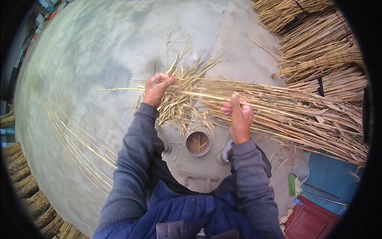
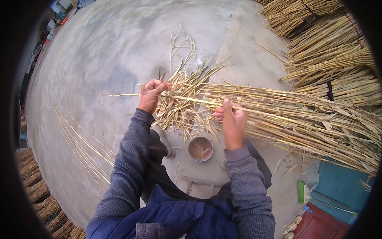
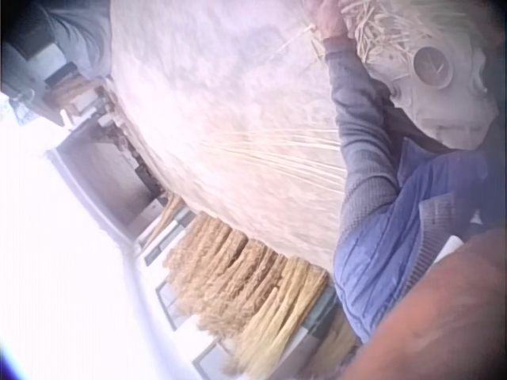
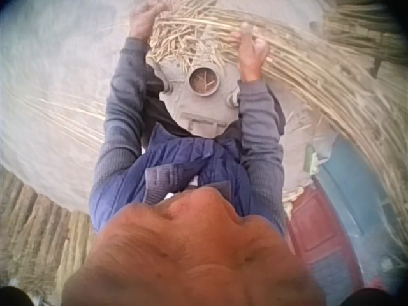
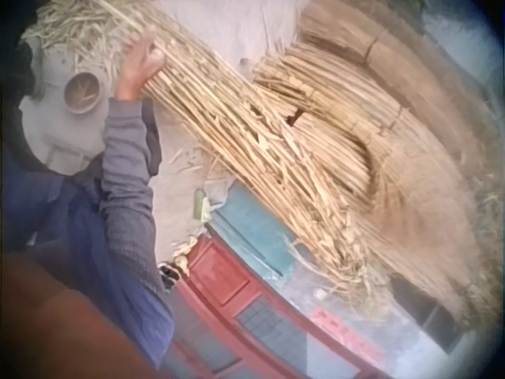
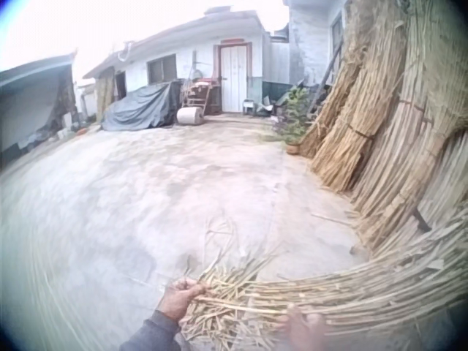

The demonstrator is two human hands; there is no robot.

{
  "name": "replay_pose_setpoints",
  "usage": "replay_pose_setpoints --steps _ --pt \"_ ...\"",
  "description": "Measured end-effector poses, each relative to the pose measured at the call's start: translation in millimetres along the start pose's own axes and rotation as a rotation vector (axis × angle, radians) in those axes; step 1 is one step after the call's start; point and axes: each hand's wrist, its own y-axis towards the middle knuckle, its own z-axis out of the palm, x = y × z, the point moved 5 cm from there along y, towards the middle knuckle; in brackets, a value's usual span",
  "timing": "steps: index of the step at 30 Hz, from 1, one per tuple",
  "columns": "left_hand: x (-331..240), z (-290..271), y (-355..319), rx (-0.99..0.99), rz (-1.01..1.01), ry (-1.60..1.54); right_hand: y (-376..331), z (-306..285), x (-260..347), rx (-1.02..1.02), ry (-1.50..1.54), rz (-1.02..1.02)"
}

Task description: The person sits on a concrete floor and repeatedly strips leaves from dried plant stalks by hand. The person holds a bundle of stalks, pulls off leafy material, and drops the stripped pieces onto the floor. A small container with thin sticks is visible nearby.

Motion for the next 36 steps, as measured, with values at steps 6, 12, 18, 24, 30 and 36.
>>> replay_pose_setpoints --steps 6,12,18,24,30,36 --pt "-8.5 -30.0 10.6 -0.139 0.068 0.822 1.1 -9.4 -2.6 -0.014 0.02 0.033" --pt "-7.2 5.2 3.0 0.206 0.286 0.796 0.5 -9.6 -3.7 -0.023 -0.007 0.025" --pt "5.0 13.8 -2.5 0.353 0.024 0.754 2.9 -9.3 -2.6 -0.023 -0.018 0.027" --pt "0.0 13.1 -3.1 0.254 0.385 1.334 -4.7 -2.6 3.8 0.0 -0.039 -0.021" --pt "3.5 12.4 -8.2 0.33 0.026 0.617 -3.4 -3.2 6.0 -0.024 -0.025 -0.012" --pt "-8.8 28.1 -11.7 0.42 0.245 0.893 -3.2 -5.7 2.9 -0.027 -0.025 -0.02"
